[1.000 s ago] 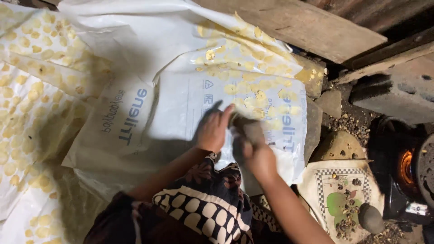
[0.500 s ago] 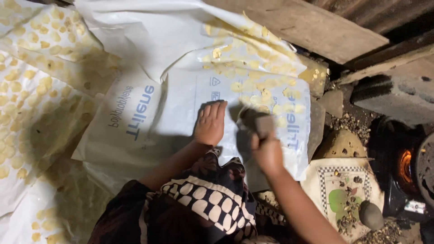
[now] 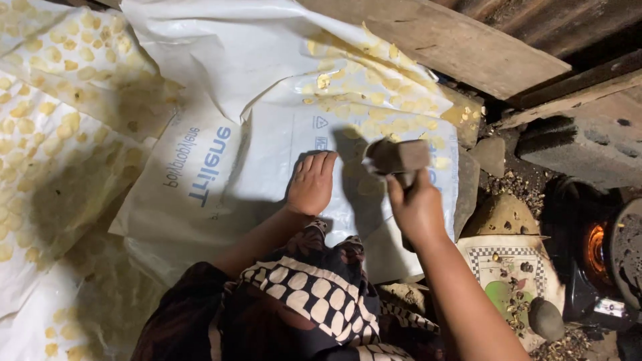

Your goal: The person uses a hammer to crack open cocoa pods on a white sack, then uses a stone to crush the beans on a patterned cloth. They also stir beans in a pan on a portable gas stove and transfer beans between containers.

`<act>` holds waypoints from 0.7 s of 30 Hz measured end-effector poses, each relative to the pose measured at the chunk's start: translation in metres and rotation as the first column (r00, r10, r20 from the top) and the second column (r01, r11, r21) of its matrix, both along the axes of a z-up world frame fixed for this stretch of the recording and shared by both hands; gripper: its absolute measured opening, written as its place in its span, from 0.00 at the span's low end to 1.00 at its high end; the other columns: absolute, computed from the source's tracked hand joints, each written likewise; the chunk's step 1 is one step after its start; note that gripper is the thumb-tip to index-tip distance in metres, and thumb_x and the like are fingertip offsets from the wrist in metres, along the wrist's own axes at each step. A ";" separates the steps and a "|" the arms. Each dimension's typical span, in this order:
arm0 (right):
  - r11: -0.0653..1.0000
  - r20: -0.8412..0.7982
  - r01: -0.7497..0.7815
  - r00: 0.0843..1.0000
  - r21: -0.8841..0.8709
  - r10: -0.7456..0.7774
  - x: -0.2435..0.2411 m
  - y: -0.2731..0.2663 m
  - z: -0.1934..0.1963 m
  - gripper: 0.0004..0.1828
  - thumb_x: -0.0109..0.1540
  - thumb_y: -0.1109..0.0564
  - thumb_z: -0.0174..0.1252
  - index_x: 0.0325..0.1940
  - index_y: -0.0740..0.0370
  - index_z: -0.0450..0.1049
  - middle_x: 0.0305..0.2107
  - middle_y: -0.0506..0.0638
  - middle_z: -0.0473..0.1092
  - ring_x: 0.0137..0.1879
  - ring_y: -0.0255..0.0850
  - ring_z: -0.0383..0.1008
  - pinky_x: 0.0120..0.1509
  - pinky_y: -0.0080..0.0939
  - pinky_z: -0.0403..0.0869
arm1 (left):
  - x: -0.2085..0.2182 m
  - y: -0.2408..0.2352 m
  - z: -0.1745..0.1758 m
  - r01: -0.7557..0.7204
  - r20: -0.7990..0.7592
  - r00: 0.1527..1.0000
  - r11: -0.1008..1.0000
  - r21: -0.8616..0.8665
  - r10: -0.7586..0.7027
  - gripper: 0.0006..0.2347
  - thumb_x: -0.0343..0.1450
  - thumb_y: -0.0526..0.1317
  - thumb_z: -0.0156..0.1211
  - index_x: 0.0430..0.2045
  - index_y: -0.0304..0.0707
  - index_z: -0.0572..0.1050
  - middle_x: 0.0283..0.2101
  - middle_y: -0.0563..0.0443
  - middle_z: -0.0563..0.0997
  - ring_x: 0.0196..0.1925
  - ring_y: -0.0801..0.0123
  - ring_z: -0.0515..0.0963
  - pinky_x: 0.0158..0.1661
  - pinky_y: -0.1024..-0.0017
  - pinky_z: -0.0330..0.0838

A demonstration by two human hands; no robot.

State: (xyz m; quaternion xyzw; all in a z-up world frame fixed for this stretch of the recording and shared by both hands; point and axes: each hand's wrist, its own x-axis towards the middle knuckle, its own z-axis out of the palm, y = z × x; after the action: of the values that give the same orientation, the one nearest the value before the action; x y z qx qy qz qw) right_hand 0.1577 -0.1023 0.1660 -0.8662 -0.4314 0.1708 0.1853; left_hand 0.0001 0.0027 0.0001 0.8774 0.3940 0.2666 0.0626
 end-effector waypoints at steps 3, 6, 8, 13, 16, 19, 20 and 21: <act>0.993 0.056 0.114 0.992 0.037 -0.116 0.003 -0.025 -0.019 0.26 0.64 0.38 0.61 0.48 0.63 0.66 0.32 0.71 0.76 0.47 0.70 0.77 0.48 0.70 0.76 | 0.001 0.001 -0.001 -0.001 -0.011 1.000 1.000 -0.007 0.000 0.17 0.73 0.36 0.50 0.58 0.43 0.68 0.52 0.47 0.74 0.52 0.57 0.75 0.46 0.63 0.69; 0.981 0.078 0.005 0.997 -0.195 0.011 0.000 -0.038 -0.118 0.26 0.65 0.38 0.55 0.45 0.66 0.71 0.30 0.69 0.77 0.45 0.67 0.80 0.50 0.66 0.79 | 0.002 -0.003 0.005 -0.003 -0.024 1.000 1.000 0.000 0.003 0.16 0.74 0.35 0.49 0.58 0.42 0.69 0.52 0.47 0.74 0.51 0.57 0.75 0.46 0.64 0.69; 0.982 0.089 -0.020 0.995 -0.190 0.037 -0.010 -0.037 -0.083 0.25 0.65 0.40 0.56 0.46 0.67 0.70 0.28 0.67 0.76 0.41 0.65 0.81 0.44 0.61 0.80 | 0.000 -0.006 0.007 -0.003 -0.019 1.000 1.000 0.015 0.004 0.17 0.74 0.36 0.50 0.58 0.42 0.69 0.52 0.47 0.75 0.52 0.57 0.75 0.48 0.63 0.69; 0.977 0.075 -0.061 0.994 -0.206 0.078 -0.005 -0.024 -0.073 0.28 0.65 0.41 0.56 0.51 0.71 0.64 0.29 0.68 0.75 0.40 0.68 0.80 0.41 0.65 0.80 | 0.001 0.002 0.012 -0.024 0.014 1.000 0.996 0.083 0.023 0.16 0.73 0.36 0.53 0.58 0.40 0.70 0.52 0.46 0.75 0.56 0.55 0.74 0.54 0.60 0.67; 0.965 -0.091 -0.085 0.994 -0.248 0.064 0.010 -0.009 -0.058 0.26 0.63 0.43 0.56 0.53 0.66 0.65 0.35 0.73 0.76 0.49 0.72 0.78 0.51 0.72 0.76 | -0.001 0.002 0.010 -0.010 0.002 1.000 0.996 0.089 0.010 0.17 0.73 0.36 0.53 0.58 0.41 0.69 0.54 0.46 0.75 0.59 0.56 0.74 0.57 0.60 0.66; 0.977 -0.059 -0.112 0.993 -0.180 0.103 0.017 0.002 -0.031 0.24 0.62 0.42 0.58 0.50 0.62 0.67 0.36 0.68 0.76 0.49 0.68 0.79 0.50 0.65 0.78 | 0.002 0.004 0.009 -0.021 0.013 1.000 0.995 0.094 0.020 0.18 0.73 0.36 0.54 0.59 0.39 0.69 0.55 0.46 0.74 0.60 0.56 0.73 0.59 0.60 0.65; 0.986 -0.037 -0.076 0.997 -0.149 0.071 0.003 -0.002 -0.020 0.25 0.64 0.41 0.56 0.52 0.64 0.65 0.36 0.71 0.76 0.48 0.70 0.78 0.49 0.68 0.77 | 0.002 0.003 0.007 -0.033 0.015 0.999 0.997 0.070 0.032 0.19 0.72 0.37 0.55 0.59 0.38 0.68 0.58 0.44 0.73 0.64 0.55 0.71 0.64 0.57 0.61; 0.992 -0.017 -0.040 0.999 -0.117 0.038 -0.010 -0.006 -0.008 0.26 0.66 0.40 0.53 0.53 0.66 0.64 0.35 0.75 0.75 0.47 0.73 0.78 0.49 0.71 0.76 | 0.002 0.003 0.006 -0.045 0.016 0.999 0.998 0.046 0.044 0.21 0.71 0.38 0.57 0.60 0.37 0.67 0.61 0.41 0.72 0.67 0.53 0.68 0.69 0.54 0.56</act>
State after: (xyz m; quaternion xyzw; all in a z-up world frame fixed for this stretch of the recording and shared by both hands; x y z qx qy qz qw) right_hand 0.1478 -0.1085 0.1582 -0.8658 -0.4361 0.2056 0.1339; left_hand 0.0020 0.0060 0.0061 0.8675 0.4068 0.2835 0.0394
